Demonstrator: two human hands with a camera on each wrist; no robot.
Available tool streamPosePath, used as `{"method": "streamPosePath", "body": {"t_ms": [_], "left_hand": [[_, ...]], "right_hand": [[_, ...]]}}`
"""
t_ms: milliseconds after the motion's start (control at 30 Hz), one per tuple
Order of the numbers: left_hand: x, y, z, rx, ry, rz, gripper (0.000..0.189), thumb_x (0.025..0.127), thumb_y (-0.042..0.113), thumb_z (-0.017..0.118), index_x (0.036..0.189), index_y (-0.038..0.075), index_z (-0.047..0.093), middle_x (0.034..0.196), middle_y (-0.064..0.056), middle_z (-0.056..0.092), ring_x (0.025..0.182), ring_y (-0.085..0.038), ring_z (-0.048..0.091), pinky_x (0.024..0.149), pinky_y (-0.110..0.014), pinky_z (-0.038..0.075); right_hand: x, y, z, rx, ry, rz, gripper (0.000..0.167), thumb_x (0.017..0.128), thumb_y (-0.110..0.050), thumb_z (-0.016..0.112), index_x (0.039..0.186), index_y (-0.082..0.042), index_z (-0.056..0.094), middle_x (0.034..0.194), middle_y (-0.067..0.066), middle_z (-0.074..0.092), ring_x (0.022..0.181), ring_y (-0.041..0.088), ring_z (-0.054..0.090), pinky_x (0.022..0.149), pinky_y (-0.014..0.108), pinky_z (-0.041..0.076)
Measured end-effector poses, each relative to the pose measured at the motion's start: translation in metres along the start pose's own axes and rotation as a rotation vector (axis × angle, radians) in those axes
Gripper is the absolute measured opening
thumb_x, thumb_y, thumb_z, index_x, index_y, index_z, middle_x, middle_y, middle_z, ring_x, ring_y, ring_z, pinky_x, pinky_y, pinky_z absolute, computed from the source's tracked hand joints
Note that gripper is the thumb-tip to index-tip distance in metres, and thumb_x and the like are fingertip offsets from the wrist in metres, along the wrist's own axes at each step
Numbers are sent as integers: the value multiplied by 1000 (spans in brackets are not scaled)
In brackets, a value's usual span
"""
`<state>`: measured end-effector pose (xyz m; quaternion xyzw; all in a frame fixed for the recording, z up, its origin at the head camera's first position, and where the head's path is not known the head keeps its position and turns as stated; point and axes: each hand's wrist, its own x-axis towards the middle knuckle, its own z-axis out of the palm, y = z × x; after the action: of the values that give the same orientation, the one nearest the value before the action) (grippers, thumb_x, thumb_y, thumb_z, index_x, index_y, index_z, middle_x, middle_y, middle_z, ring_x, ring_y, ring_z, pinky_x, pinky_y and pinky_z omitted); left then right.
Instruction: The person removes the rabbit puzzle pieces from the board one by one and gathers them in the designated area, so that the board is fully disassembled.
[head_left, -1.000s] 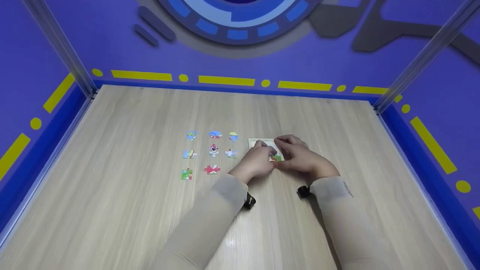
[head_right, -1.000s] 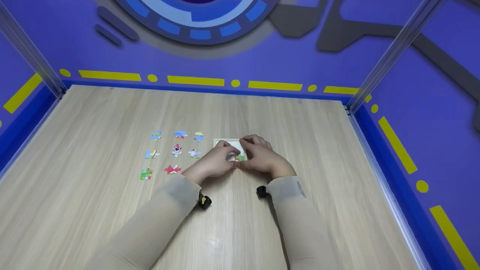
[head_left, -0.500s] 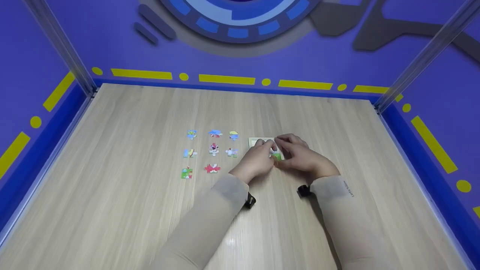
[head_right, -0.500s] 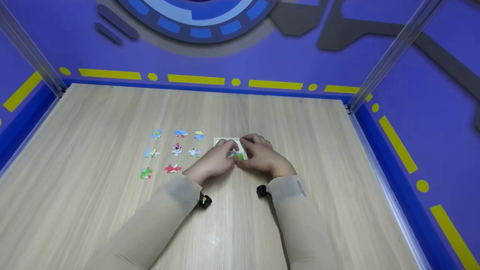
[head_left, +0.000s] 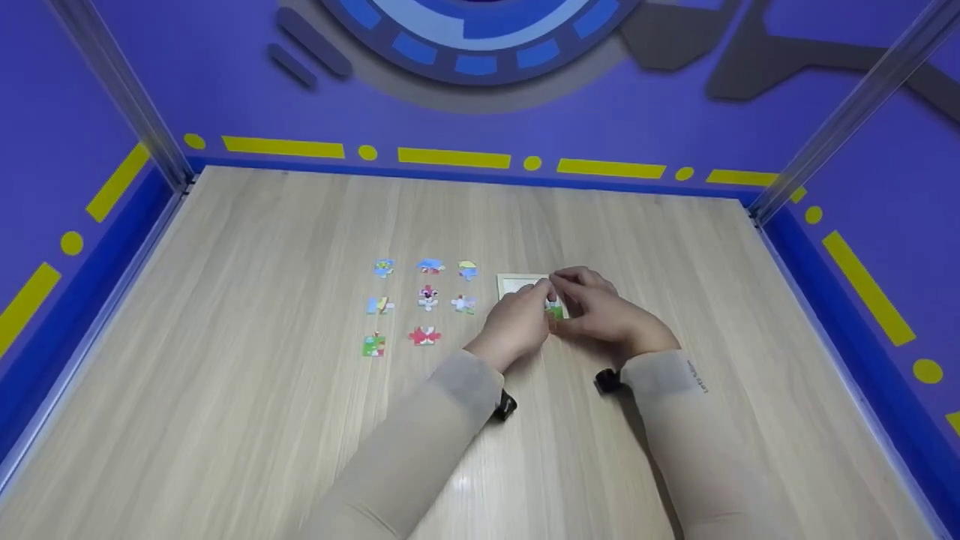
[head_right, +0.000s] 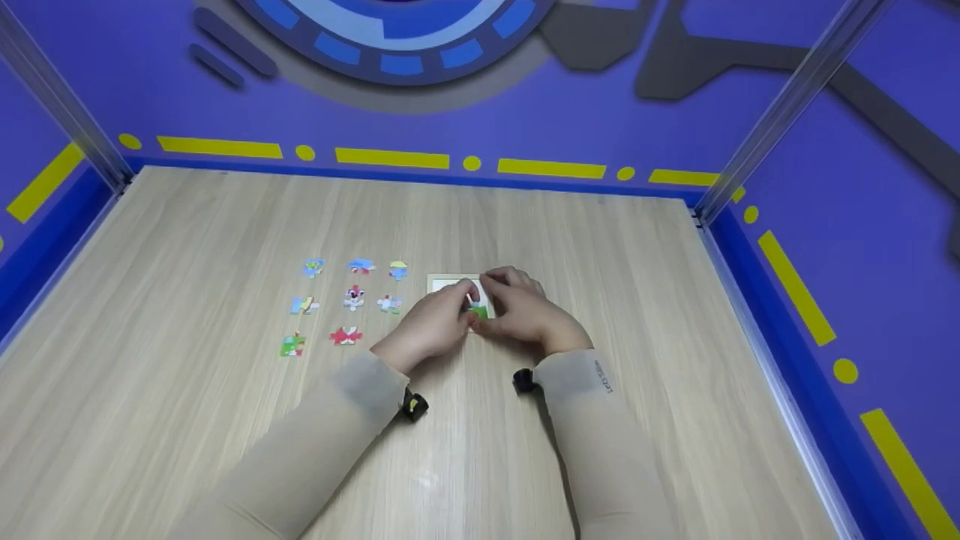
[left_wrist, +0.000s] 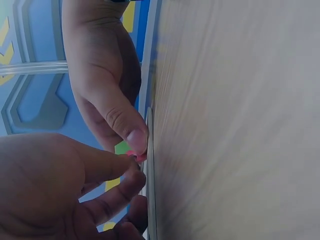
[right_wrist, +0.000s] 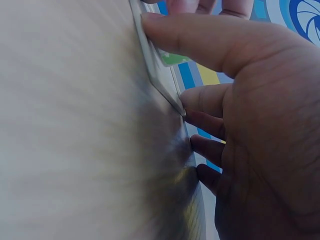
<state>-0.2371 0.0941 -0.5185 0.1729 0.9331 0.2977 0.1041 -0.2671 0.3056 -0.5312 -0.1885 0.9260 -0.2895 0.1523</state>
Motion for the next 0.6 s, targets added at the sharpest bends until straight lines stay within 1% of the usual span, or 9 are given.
{"method": "streamPosePath", "body": {"t_ms": [200, 367, 467, 600], "left_hand": [[-2, 5, 1, 30, 12, -1, 26, 113, 15, 63, 138, 21, 62, 133, -4, 75, 122, -31, 73, 100, -46, 61], [-3, 5, 3, 36, 30, 10, 25, 113, 14, 64, 137, 20, 62, 127, -5, 77, 118, -30, 74, 97, -45, 62], [-3, 4, 3, 44, 34, 23, 27, 112, 12, 65, 137, 19, 61, 124, -6, 78, 118, -30, 75, 98, -45, 63], [-5, 2, -2, 14, 42, 16, 31, 109, 9, 68, 137, 18, 61, 120, -6, 78, 114, -27, 75, 98, -44, 62]], "right_hand": [[-1, 0, -1, 11, -2, 4, 99, 97, -49, 84, 177, -13, 38, 180, 11, 36, 170, 44, 23, 140, 68, 17], [-1, 0, -1, 11, -3, 3, 98, 97, -45, 84, 177, -12, 38, 180, 12, 37, 170, 45, 23, 139, 69, 18], [-2, -1, -1, 12, -6, 4, 98, 96, -44, 84, 177, -13, 38, 180, 10, 36, 170, 44, 23, 139, 70, 18], [-1, -2, 0, 14, -9, 11, 99, 96, -47, 85, 178, -15, 37, 181, 9, 35, 171, 43, 22, 140, 69, 17]]}}
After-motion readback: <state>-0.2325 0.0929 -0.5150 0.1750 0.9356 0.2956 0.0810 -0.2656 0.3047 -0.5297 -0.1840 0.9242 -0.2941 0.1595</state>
